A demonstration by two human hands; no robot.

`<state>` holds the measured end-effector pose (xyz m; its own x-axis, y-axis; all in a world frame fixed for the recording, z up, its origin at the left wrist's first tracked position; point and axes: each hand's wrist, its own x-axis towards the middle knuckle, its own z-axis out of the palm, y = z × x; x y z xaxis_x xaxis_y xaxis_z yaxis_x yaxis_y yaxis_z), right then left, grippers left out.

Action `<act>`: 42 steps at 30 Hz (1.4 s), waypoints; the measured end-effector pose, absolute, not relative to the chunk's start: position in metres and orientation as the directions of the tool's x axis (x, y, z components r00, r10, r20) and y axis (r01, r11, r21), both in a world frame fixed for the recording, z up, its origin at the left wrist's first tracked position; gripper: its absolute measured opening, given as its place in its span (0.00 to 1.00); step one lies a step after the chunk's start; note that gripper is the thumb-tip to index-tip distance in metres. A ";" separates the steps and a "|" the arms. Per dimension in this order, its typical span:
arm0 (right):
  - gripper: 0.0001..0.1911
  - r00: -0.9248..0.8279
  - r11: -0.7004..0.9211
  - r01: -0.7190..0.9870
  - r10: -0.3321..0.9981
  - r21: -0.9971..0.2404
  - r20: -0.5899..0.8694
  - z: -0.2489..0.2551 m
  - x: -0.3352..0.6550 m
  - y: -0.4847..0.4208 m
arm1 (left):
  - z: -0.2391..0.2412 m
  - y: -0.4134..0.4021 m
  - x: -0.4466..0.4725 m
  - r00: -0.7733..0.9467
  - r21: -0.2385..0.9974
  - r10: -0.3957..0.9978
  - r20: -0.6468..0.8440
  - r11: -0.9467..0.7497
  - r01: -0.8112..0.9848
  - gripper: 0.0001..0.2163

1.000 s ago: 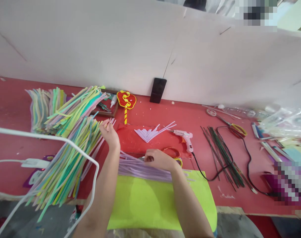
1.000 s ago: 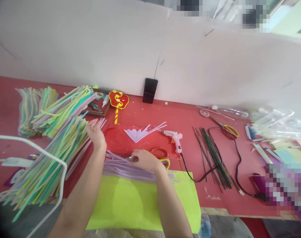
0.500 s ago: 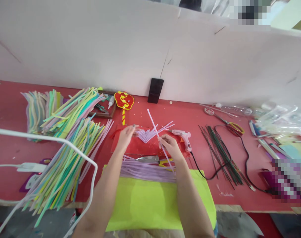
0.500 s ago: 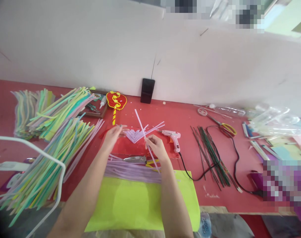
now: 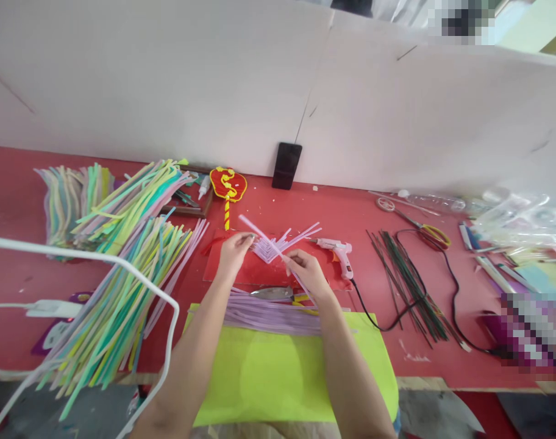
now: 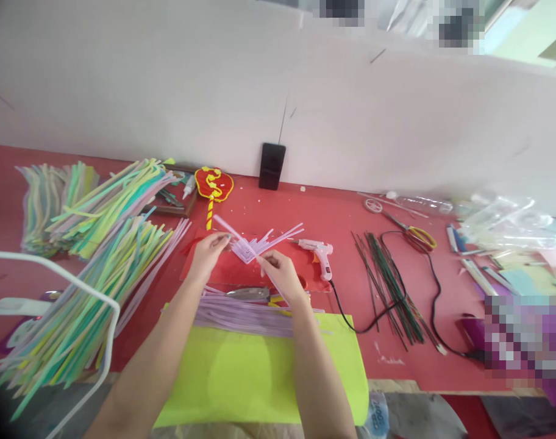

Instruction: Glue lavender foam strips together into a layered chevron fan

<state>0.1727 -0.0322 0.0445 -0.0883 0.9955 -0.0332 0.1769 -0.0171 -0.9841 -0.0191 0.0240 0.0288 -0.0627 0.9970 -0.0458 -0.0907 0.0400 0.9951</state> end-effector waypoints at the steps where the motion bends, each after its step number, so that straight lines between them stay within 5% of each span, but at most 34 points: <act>1: 0.15 -0.036 0.001 0.160 0.999 -0.987 -0.005 0.044 0.174 -0.031 | 0.028 0.025 -0.021 -0.118 0.998 0.993 -0.019 0.013 -0.058 0.14; 9: 0.15 0.156 0.012 0.054 0.988 -0.998 0.020 0.048 0.185 -0.028 | 0.030 0.031 -0.041 -0.475 0.980 0.879 0.021 -0.114 -0.166 0.12; 14: 0.14 -0.026 0.050 0.295 0.999 -0.954 0.044 0.044 0.179 -0.033 | 0.030 0.034 -0.044 -0.526 0.945 0.848 0.067 -0.224 -0.239 0.09; 22: 0.10 -0.186 0.214 0.653 0.975 -0.726 0.120 0.039 0.169 -0.037 | 0.036 0.026 -0.042 -0.672 0.934 0.654 0.346 -0.305 0.185 0.07; 25: 0.10 -0.212 0.275 0.692 0.961 -0.668 0.176 0.036 0.171 -0.036 | 0.046 0.017 -0.036 -0.519 0.860 0.690 0.506 -0.351 0.371 0.08; 27: 0.10 -0.208 0.292 0.685 0.956 -0.668 0.205 0.033 0.172 -0.034 | 0.052 0.009 -0.028 -0.213 0.762 0.799 0.562 -0.400 0.509 0.09; 31: 0.09 -0.175 0.304 0.668 0.951 -0.679 0.254 0.030 0.177 -0.031 | 0.057 -0.005 -0.008 0.462 0.525 0.807 0.368 -0.591 0.612 0.15; 35: 0.08 -0.163 0.311 0.648 0.948 -0.695 0.272 0.033 0.181 -0.030 | 0.052 -0.008 0.001 0.530 0.502 0.817 0.227 -0.564 0.656 0.12; 42: 0.07 -0.133 0.200 0.722 0.980 -0.663 0.150 0.028 0.183 -0.029 | 0.052 -0.007 -0.010 0.515 0.652 0.856 0.045 -0.416 0.634 0.05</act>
<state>0.1827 -0.0290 0.0280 -0.1333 0.9796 0.1502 0.7217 0.1998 -0.6628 -0.0097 -0.0071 0.0525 0.5149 0.8560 0.0455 0.6340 -0.4160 0.6519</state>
